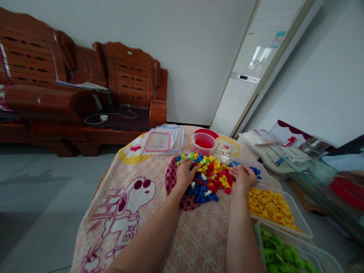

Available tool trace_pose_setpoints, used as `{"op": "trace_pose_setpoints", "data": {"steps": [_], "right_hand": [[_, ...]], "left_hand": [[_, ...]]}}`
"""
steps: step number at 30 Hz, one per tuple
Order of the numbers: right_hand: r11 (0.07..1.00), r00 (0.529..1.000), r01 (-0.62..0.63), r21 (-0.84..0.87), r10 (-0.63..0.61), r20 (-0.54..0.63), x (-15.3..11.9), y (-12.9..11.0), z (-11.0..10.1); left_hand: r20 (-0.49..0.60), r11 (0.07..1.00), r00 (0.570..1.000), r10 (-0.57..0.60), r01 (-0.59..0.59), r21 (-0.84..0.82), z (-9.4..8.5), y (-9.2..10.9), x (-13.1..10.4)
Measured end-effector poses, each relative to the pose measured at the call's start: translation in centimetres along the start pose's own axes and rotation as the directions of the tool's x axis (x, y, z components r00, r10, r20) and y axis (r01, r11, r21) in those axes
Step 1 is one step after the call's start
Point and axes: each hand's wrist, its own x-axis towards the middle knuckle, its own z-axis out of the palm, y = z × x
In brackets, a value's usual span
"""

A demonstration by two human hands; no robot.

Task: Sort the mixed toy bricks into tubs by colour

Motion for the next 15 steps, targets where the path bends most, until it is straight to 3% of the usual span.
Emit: {"op": "trace_pose_setpoints", "data": {"steps": [4, 7, 10, 12, 13, 15], "right_hand": [[0.989, 0.971, 0.146, -0.032, -0.15, -0.186, 1.1, 0.1, -1.0], [0.989, 0.976, 0.143, -0.041, -0.148, -0.16, 1.0, -0.1, -1.0], [0.997, 0.999, 0.039, -0.065, -0.039, 0.005, 0.3, -0.4, -0.5], [0.987, 0.981, -0.02, -0.158, 0.049, 0.185, -0.4, -0.7, -0.1], [0.975, 0.953, -0.034, -0.221, 0.098, 0.285, -0.7, -1.0, 0.1], [0.935, 0.854, -0.032, -0.352, 0.208, 0.477, -1.6, -1.6, 0.4]], "left_hand": [[0.001, 1.0, 1.0, 0.012, -0.012, 0.002, 0.0, 0.0, -0.1], [0.002, 1.0, 1.0, 0.019, -0.019, 0.01, -0.1, 0.2, -0.1], [0.007, 1.0, 1.0, 0.02, -0.02, 0.015, -0.3, 0.3, 0.0], [0.007, 1.0, 1.0, 0.02, -0.02, 0.015, -0.4, 0.4, 0.0], [0.008, 1.0, 1.0, 0.019, -0.019, 0.016, -0.4, 0.4, 0.0], [0.011, 1.0, 1.0, 0.019, -0.019, 0.016, -0.4, 0.5, 0.0]]}}
